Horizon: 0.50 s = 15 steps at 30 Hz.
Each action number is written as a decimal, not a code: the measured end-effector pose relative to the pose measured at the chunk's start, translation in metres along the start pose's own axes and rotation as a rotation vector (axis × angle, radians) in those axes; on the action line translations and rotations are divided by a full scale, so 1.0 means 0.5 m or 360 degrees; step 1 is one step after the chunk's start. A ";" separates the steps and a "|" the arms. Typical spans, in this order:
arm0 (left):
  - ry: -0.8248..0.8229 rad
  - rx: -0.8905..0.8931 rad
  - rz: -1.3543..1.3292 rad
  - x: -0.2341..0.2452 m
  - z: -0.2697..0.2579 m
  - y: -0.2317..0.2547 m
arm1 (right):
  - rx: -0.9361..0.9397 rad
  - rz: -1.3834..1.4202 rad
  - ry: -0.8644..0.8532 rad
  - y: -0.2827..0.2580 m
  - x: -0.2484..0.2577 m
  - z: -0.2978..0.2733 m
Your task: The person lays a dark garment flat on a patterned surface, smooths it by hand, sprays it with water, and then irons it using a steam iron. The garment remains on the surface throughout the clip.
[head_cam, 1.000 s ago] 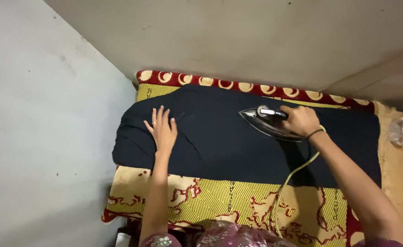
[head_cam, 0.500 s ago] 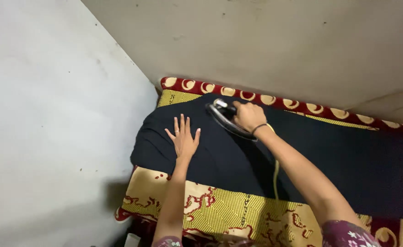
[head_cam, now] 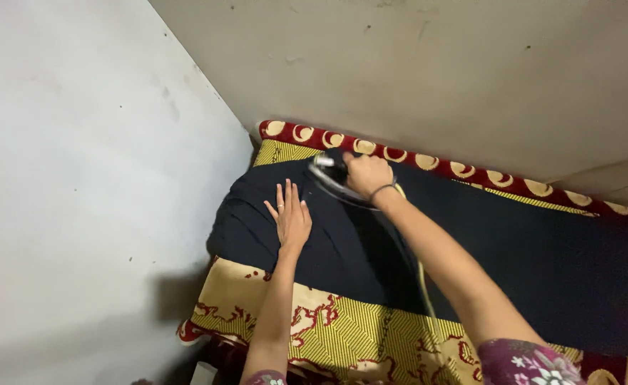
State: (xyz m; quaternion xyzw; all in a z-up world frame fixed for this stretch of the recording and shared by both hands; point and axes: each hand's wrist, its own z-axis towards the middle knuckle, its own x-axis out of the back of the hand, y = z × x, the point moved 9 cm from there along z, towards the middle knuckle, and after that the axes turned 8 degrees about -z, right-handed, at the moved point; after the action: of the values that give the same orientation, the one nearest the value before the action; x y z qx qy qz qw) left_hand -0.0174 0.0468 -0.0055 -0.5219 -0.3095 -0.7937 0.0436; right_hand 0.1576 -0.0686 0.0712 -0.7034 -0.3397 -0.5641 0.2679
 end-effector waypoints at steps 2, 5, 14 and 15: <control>0.0042 0.0005 -0.0058 0.008 0.007 0.000 | -0.0235 0.0206 0.0075 0.014 0.006 0.012; 0.0070 0.0020 -0.0040 -0.011 0.006 -0.014 | 0.0075 -0.0005 0.0088 -0.005 -0.027 0.021; -0.0209 0.0055 0.0170 -0.027 0.019 -0.043 | 0.0026 0.0073 0.0084 0.025 -0.037 0.019; -0.0209 0.0054 0.0174 -0.006 0.004 -0.033 | 0.0027 0.0076 0.0086 0.012 0.005 -0.030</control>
State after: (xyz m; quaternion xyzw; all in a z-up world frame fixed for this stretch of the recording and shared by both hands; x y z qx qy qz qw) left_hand -0.0210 0.0604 -0.0149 -0.5881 -0.2961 -0.7488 0.0755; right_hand 0.1533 -0.0833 0.0769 -0.6935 -0.3201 -0.5734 0.2963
